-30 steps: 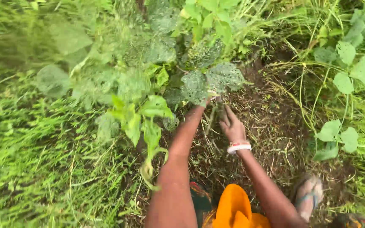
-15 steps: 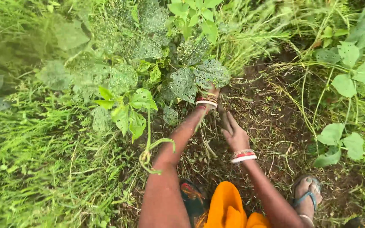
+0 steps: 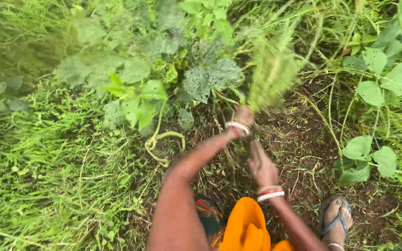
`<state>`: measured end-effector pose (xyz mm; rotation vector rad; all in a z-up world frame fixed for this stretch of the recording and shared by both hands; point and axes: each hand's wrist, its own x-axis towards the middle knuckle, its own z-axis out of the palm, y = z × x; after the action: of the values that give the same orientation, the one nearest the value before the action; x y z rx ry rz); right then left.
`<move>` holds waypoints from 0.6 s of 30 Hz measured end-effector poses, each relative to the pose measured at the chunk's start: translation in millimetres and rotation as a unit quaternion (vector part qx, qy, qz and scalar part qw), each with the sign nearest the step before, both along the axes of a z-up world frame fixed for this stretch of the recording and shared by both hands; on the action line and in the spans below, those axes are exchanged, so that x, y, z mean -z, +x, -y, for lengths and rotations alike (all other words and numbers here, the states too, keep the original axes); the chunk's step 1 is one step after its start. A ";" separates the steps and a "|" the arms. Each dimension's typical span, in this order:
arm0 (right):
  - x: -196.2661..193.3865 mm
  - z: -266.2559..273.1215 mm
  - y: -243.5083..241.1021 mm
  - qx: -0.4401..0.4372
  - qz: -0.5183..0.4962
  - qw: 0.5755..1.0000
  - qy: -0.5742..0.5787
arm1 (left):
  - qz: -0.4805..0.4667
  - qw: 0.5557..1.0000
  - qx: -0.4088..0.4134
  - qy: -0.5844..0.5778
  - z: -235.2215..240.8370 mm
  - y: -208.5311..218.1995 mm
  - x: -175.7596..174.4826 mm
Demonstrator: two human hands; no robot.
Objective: The recorder is using a sickle to cut and gather bunches of grass in a field.
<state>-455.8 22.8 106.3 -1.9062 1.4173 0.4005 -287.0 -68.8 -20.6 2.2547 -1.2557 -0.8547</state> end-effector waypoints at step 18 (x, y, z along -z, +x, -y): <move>30.3 41.8 69.7 -0.030 0.053 0.998 -0.014 | 0.004 0.989 -0.129 -0.069 -82.3 142.9 110.9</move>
<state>-386.1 -18.9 76.0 -1.9664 1.3064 0.3033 -144.1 13.5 -131.5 2.2469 -0.9654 -0.6438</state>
